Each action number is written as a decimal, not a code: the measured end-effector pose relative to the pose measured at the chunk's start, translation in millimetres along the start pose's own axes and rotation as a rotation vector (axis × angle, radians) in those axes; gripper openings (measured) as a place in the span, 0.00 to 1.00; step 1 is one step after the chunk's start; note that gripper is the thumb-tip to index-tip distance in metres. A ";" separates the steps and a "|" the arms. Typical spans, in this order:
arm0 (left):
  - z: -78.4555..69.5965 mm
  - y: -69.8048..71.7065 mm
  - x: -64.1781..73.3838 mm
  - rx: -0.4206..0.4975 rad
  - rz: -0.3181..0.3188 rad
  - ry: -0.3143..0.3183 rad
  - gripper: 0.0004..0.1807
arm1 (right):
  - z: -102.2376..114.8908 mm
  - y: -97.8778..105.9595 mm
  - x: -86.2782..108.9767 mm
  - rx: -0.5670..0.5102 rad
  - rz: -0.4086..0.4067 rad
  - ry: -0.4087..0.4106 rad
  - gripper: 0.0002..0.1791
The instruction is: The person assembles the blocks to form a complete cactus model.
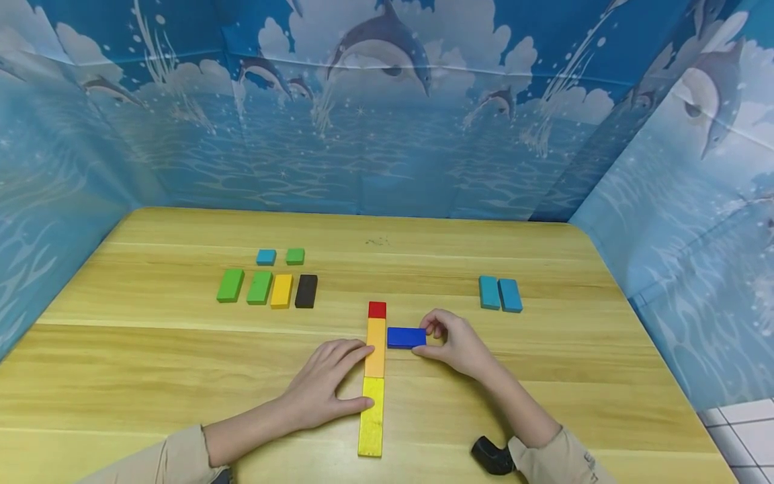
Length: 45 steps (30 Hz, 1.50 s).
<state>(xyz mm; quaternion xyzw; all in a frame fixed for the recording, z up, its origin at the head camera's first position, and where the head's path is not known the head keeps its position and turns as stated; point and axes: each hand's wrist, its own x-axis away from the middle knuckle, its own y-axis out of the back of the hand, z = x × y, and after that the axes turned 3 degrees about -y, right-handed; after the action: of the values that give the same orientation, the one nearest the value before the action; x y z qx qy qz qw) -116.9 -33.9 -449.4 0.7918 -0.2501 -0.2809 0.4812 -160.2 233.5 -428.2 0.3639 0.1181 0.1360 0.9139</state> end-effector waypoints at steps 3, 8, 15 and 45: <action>-0.1 0.7 -0.6 0.004 0.003 0.003 0.40 | 1.2 0.0 -0.4 0.001 0.003 -0.006 0.18; 0.2 1.1 -1.0 0.004 0.002 0.001 0.40 | 2.7 -0.4 -0.8 0.009 0.005 -0.010 0.18; 0.1 2.2 -0.8 0.007 -0.009 -0.001 0.40 | 3.1 -0.8 -1.6 0.017 0.010 0.000 0.18; -1.6 3.8 -0.3 0.013 0.010 0.007 0.40 | 3.0 23.1 -3.9 0.000 0.089 0.004 0.21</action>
<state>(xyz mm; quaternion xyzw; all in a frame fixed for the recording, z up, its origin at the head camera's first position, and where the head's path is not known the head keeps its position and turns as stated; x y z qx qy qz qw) -116.6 -34.3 -445.3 0.7947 -0.2542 -0.2741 0.4783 -166.6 246.5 -409.6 0.3683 0.1036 0.1772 0.9068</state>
